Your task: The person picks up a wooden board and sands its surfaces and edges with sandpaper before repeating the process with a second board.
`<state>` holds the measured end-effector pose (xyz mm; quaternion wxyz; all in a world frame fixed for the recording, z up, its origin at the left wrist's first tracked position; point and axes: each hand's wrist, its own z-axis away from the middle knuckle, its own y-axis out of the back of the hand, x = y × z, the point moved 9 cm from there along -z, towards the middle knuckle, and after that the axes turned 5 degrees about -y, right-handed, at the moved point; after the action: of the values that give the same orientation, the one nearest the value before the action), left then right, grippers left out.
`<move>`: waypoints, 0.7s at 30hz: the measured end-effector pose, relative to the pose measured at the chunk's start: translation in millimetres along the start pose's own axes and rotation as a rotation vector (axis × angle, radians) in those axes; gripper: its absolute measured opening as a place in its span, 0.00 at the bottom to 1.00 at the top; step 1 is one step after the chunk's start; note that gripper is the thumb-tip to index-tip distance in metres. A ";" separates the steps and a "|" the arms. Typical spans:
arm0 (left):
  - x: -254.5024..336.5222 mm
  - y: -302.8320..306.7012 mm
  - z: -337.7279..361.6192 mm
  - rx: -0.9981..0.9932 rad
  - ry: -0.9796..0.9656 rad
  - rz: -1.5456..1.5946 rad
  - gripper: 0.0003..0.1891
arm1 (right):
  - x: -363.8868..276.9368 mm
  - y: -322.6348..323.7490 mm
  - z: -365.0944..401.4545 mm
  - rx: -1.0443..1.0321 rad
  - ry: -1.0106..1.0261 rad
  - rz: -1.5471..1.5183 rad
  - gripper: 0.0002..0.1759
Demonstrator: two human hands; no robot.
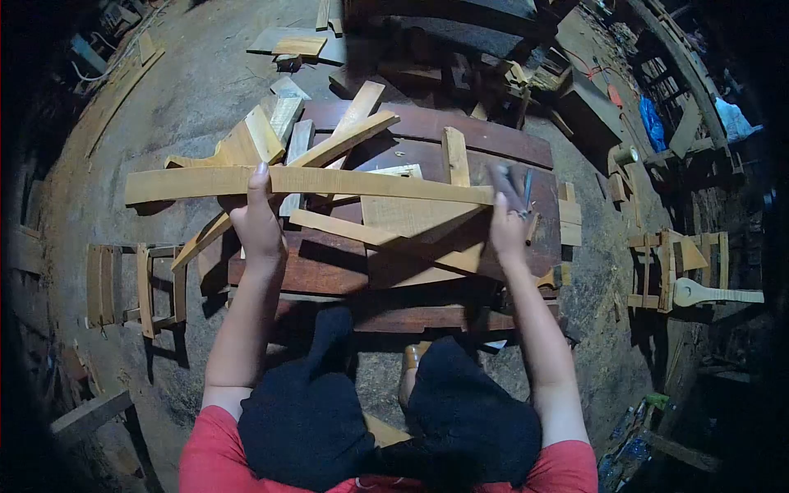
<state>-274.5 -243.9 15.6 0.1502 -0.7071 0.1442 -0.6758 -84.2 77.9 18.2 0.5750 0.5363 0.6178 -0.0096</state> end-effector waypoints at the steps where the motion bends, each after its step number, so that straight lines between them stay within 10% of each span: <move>1: -2.3 -1.3 1.3 -0.013 0.033 0.031 0.24 | -25.4 -15.3 0.6 -0.071 -0.096 -0.275 0.17; 10: 4.1 -0.5 3.3 0.012 0.038 -0.088 0.20 | -49.7 -38.1 24.1 -0.107 0.247 -0.213 0.14; 17: 17.6 -7.8 7.8 0.102 -0.093 -0.133 0.22 | -15.2 -11.8 17.0 -0.058 -0.172 -0.180 0.19; 21: 5.9 -0.5 1.1 0.030 -0.083 -0.189 0.24 | -131.7 -61.7 33.8 -0.250 0.265 -0.132 0.19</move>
<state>-273.1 -245.8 21.1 0.1023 -0.7424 0.0603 -0.6593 -133.2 -55.4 64.4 0.5488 0.4158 0.7183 0.1002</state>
